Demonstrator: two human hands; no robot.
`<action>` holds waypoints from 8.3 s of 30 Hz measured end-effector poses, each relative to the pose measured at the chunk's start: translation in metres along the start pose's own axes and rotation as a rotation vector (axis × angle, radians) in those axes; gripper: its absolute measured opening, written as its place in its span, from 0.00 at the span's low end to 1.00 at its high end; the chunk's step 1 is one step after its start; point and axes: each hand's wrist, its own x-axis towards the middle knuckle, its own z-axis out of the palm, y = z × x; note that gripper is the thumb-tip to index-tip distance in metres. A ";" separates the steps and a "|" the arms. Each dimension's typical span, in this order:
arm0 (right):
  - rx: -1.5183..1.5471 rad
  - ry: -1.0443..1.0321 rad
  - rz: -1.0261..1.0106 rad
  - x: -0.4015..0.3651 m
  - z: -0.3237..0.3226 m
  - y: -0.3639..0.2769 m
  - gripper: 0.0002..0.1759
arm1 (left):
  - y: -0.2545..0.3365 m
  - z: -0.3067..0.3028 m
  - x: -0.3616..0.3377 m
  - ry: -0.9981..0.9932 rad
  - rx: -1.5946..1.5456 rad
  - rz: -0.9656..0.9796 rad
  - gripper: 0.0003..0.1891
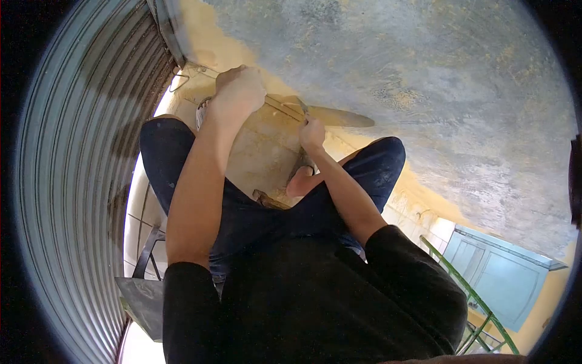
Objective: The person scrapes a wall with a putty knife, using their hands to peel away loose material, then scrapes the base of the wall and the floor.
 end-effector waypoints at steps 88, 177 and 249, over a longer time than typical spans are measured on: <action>1.355 -0.082 0.657 -0.059 -0.143 0.076 0.09 | 0.213 0.261 0.081 -0.358 -1.297 0.038 0.09; 1.115 0.059 0.661 -0.045 -0.111 0.059 0.20 | 0.203 0.296 0.095 0.010 -1.610 -0.152 0.13; 0.966 0.054 0.835 -0.024 -0.074 0.060 0.19 | 0.172 0.350 0.134 -0.079 -1.554 -0.304 0.12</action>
